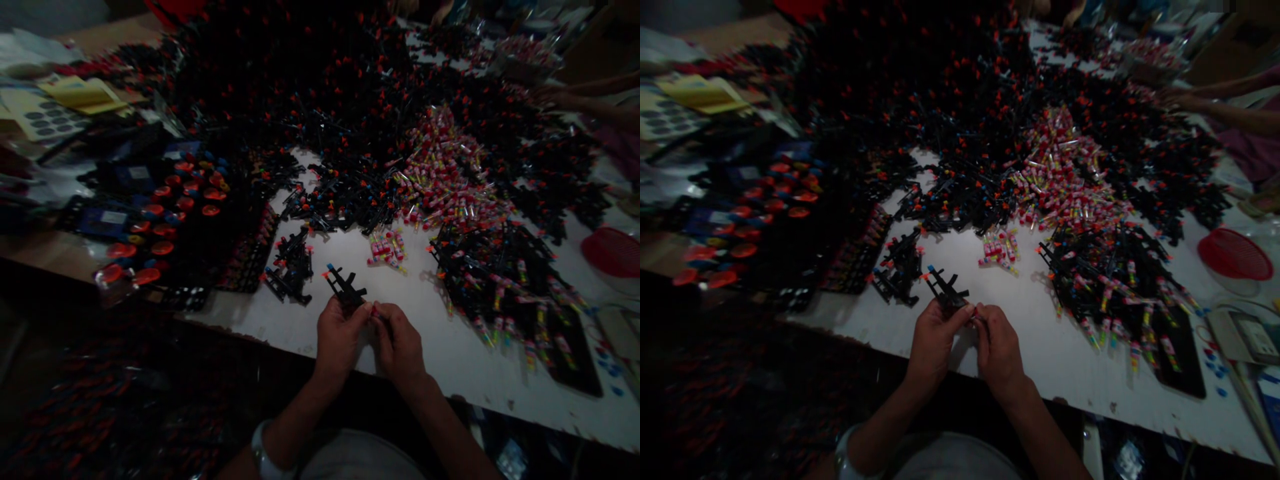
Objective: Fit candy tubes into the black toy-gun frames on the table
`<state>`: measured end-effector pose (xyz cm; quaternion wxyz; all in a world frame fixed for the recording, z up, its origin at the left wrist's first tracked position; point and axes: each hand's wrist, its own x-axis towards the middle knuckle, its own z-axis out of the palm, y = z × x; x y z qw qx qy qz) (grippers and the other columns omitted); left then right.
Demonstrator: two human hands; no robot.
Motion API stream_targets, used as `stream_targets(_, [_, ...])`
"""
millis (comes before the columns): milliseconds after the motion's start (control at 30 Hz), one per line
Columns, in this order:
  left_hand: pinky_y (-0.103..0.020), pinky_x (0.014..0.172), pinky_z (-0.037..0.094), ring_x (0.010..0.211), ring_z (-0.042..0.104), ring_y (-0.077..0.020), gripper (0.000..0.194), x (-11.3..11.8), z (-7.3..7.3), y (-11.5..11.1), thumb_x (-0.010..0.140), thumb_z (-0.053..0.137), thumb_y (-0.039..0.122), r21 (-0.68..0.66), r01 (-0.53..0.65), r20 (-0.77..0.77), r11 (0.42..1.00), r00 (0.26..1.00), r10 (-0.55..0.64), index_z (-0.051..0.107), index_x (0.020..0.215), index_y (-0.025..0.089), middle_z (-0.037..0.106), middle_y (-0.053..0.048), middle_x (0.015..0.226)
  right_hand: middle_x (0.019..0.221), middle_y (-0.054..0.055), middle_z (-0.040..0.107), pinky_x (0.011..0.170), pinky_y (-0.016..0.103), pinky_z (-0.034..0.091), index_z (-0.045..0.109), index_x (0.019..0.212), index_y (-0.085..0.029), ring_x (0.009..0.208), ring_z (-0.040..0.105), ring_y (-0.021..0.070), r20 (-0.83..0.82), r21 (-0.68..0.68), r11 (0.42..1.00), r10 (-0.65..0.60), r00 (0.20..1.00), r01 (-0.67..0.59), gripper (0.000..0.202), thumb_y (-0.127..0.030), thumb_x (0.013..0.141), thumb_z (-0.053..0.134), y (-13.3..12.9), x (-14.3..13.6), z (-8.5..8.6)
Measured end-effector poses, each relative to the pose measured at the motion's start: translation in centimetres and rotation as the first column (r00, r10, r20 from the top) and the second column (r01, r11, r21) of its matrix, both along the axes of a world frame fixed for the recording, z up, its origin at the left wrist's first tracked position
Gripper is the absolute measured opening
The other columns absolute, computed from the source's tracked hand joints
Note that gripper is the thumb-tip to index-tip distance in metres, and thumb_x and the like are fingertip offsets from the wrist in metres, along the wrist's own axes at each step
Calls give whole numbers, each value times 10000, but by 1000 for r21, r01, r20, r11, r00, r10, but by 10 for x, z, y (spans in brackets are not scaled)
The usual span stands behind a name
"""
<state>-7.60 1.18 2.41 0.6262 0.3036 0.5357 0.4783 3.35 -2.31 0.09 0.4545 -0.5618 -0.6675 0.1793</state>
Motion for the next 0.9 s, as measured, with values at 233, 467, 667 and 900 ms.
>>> stream_targets(233, [-266,711,472,734,617,-161,235,-10,17,6,716,686,341,-20,137,-26,990,990,-138,641,831,141,690,-44,795,958,71,610,730,306,525,508,1105,-203,847,613,184,123,-170,985,40,992,-18,195,-268,937,433,1,15,16])
stream_targets(467, [-224,592,414,569,504,-105,233,-13,22,3,767,639,381,67,114,-92,991,990,-108,594,738,155,558,35,582,831,73,620,658,319,499,547,1001,-174,745,601,199,291,-77,996,-26,956,51,218,-337,949,413,0,11,16])
stream_targets(667, [-213,550,377,555,458,-98,206,-6,20,-3,769,629,356,73,90,-143,993,987,-79,577,714,165,526,49,586,820,46,648,626,281,484,544,952,-195,705,623,169,180,-163,980,-87,980,117,223,-338,961,373,-12,-3,6])
stream_targets(900, [-237,620,443,662,567,-138,221,1,23,0,848,533,380,227,243,-256,943,949,-183,614,805,180,612,-11,732,833,71,658,623,296,472,564,964,-189,720,627,196,324,-30,968,-227,918,250,296,-425,953,386,-8,26,13])
